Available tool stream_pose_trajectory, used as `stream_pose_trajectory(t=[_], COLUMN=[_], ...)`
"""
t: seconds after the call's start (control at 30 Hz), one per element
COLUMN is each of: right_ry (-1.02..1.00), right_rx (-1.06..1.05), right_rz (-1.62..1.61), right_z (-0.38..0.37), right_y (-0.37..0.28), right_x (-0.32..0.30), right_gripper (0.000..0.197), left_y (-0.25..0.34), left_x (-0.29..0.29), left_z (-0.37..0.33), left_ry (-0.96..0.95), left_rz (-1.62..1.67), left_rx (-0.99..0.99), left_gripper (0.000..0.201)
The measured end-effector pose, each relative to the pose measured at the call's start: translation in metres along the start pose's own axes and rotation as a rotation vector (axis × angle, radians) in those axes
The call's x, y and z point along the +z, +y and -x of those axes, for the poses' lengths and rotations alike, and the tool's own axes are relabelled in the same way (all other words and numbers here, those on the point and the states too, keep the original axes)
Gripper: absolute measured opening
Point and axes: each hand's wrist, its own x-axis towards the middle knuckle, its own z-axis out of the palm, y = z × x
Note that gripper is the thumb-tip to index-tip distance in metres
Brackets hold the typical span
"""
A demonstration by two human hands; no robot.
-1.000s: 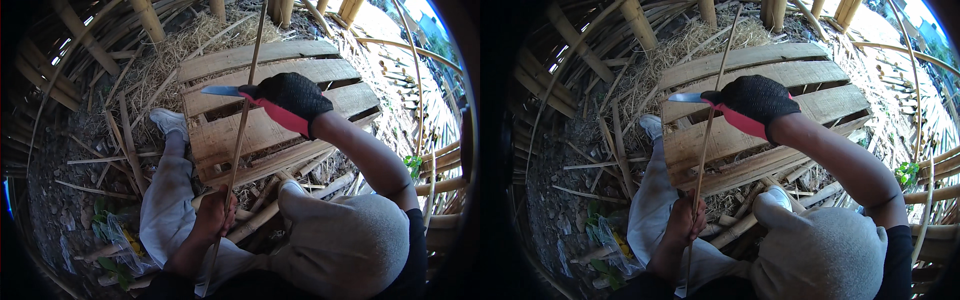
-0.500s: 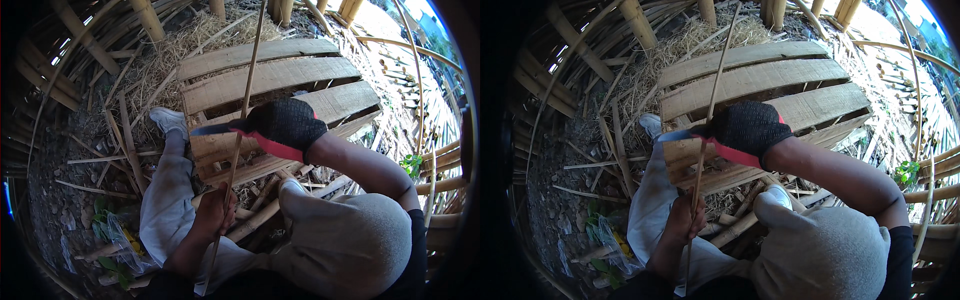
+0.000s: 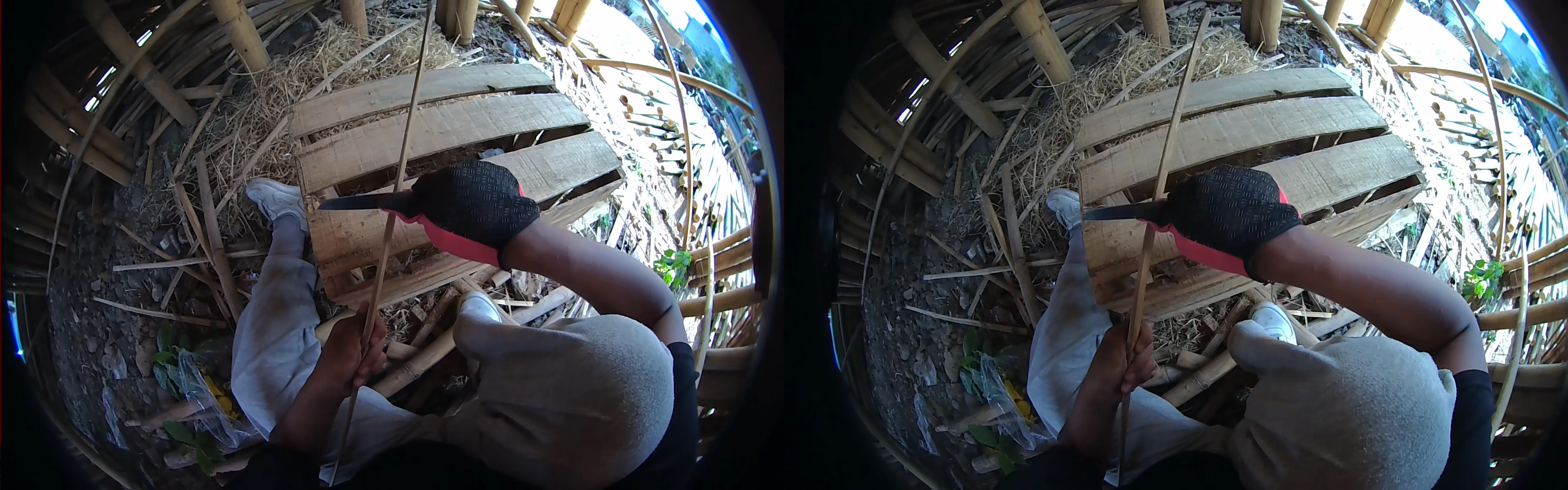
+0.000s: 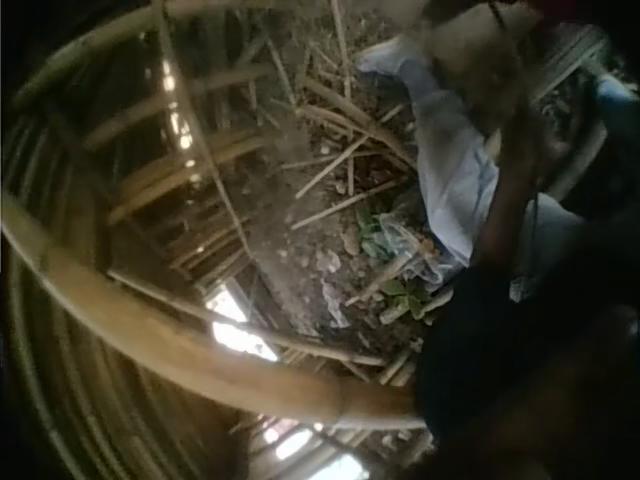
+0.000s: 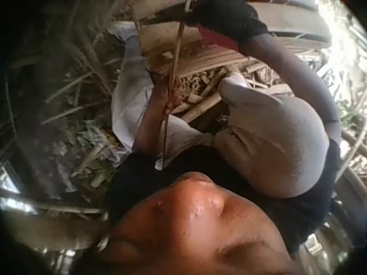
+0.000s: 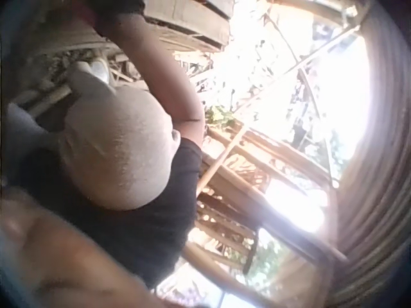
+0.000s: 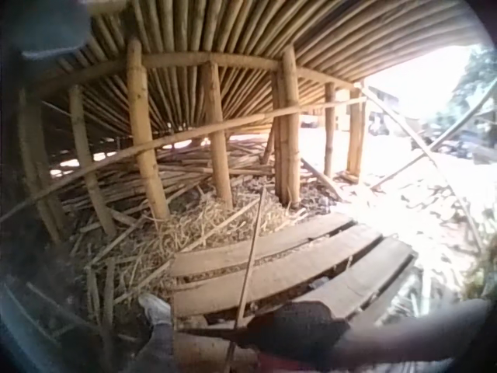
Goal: The person sits on the ground and uses a knife to shave and smooth a long bamboo stick. They hold the stick with the left hand and repeatedly scrape along its length with the knife in the right hand, removing thin strips of material.
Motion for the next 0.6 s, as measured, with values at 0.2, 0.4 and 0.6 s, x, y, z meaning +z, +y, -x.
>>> stream_pose_trajectory(t=[0.2, 0.4, 0.6], right_ry=[-0.081, -0.033, -0.083], right_rx=[0.093, 0.137, -0.043], right_rz=[-0.104, -0.028, 0.039], right_z=[-0.002, -0.026, -0.005], right_y=[-0.015, 0.005, -0.008], right_x=[0.003, -0.012, -0.012], right_gripper=[0.034, 0.042, 0.03], left_y=[0.006, 0.005, 0.006], left_x=[0.001, -0.003, -0.003], left_z=[0.0, -0.002, -0.001], left_ry=[-0.091, -0.114, -0.091], left_rz=[0.162, 0.163, 0.118], left_rx=[-0.089, -0.073, -0.075], left_gripper=[0.05, 0.044, 0.05])
